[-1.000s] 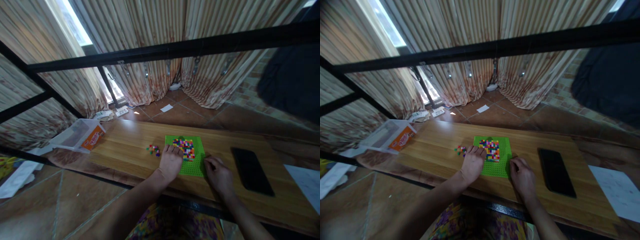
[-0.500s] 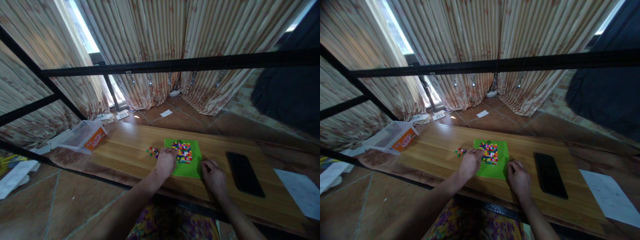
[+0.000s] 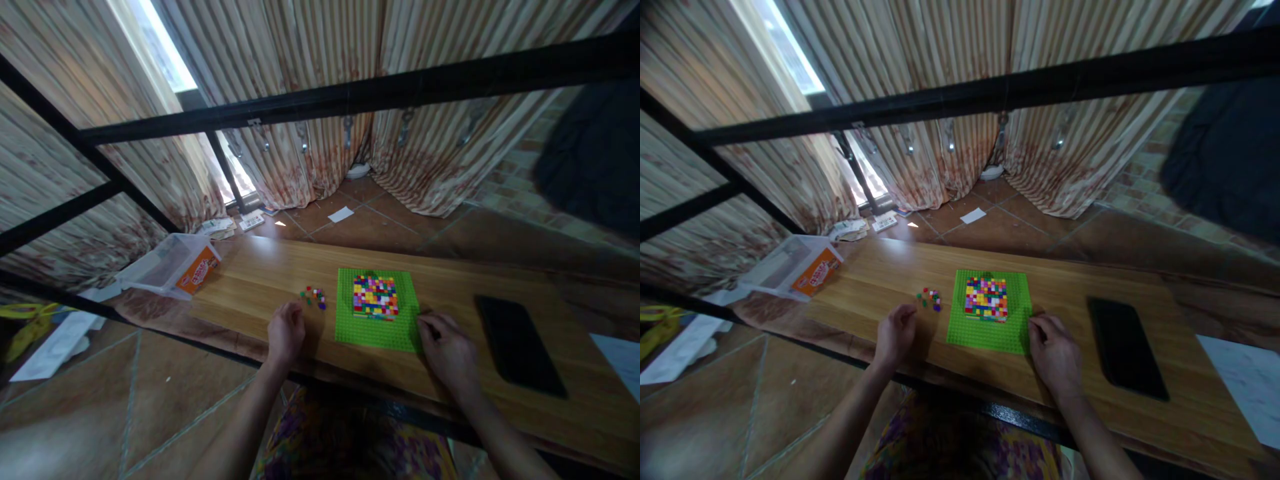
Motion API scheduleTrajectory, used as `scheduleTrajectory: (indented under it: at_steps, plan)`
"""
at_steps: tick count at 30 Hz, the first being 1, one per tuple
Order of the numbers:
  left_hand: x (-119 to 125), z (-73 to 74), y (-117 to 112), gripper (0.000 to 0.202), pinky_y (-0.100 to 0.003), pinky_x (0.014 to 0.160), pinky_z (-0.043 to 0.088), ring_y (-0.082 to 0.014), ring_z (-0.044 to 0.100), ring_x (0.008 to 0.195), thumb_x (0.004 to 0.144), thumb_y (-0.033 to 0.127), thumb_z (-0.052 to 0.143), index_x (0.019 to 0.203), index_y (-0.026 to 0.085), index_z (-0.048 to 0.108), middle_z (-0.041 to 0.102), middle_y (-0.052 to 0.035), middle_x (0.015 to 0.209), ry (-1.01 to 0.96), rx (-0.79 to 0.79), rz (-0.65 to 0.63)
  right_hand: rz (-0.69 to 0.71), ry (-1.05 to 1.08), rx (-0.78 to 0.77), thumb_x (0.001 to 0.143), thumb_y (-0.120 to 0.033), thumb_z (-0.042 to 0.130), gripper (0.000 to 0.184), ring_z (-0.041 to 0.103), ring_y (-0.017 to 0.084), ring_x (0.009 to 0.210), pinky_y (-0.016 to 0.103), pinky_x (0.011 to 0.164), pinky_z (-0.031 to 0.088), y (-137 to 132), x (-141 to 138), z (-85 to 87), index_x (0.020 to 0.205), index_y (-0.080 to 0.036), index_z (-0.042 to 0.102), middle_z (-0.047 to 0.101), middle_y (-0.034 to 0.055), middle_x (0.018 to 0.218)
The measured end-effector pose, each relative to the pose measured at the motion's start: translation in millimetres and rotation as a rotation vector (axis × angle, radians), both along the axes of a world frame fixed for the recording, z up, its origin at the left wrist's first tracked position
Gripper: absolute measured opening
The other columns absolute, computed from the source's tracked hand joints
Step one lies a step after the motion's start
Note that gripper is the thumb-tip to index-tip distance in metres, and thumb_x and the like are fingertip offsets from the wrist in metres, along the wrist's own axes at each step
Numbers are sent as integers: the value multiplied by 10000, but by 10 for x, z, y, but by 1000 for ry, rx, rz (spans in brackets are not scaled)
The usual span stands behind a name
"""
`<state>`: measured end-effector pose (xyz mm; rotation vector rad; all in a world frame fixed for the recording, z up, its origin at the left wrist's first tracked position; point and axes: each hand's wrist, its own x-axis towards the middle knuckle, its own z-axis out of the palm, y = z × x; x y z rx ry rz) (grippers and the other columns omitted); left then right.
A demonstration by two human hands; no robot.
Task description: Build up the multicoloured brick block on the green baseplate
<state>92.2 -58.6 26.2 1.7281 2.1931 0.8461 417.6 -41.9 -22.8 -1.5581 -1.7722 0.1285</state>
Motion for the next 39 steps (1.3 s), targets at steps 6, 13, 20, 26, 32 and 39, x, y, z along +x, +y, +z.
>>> scheduleTrajectory:
  at_steps: [6, 13, 20, 26, 32, 39]
  plan:
    - [89, 7, 185, 208, -318, 843, 479, -200, 622, 942, 853, 153, 502, 975, 197, 665, 692, -56, 939, 125, -2, -84, 5, 5, 8, 931, -431, 458, 316, 650, 200, 796, 310, 715, 490, -11, -7, 31, 862, -208, 672, 682, 70, 917]
    - [89, 1, 250, 230, -320, 814, 479, -208, 618, 940, 870, 165, 479, 959, 206, 687, 679, -72, 932, 224, -57, -93, 10, 20, 0, 931, -427, 459, 305, 652, 201, 799, 313, 720, 492, -8, -8, 33, 860, -219, 669, 681, 67, 919]
    - [236, 109, 204, 216, -295, 842, 503, -170, 649, 939, 908, 169, 456, 974, 210, 657, 698, -52, 996, 12, 54, -176, 15, 45, -6, 933, -410, 466, 290, 648, 198, 805, 313, 734, 490, -9, -26, 55, 850, -216, 664, 674, 62, 916]
    - [631, 361, 296, 224, -257, 810, 507, -142, 666, 843, 899, 140, 481, 929, 202, 694, 722, -35, 898, -101, 108, -328, 9, 49, -27, 936, -397, 460, 285, 644, 199, 803, 317, 730, 491, -15, -37, 75, 861, -212, 664, 673, 67, 922]
    - [883, 418, 421, 237, -234, 768, 505, -134, 679, 804, 893, 154, 495, 909, 216, 724, 739, -30, 896, -94, 47, -372, 19, 77, -33, 938, -390, 456, 283, 644, 199, 812, 321, 748, 492, -8, -40, 63, 860, -216, 664, 672, 62, 900]
    - [988, 521, 524, 242, -248, 739, 488, -155, 681, 782, 901, 185, 480, 884, 217, 719, 739, -44, 886, 125, -76, -362, 8, 64, -25, 937, -378, 463, 274, 642, 190, 807, 306, 728, 488, -4, -46, 64, 856, -218, 669, 672, 57, 907]
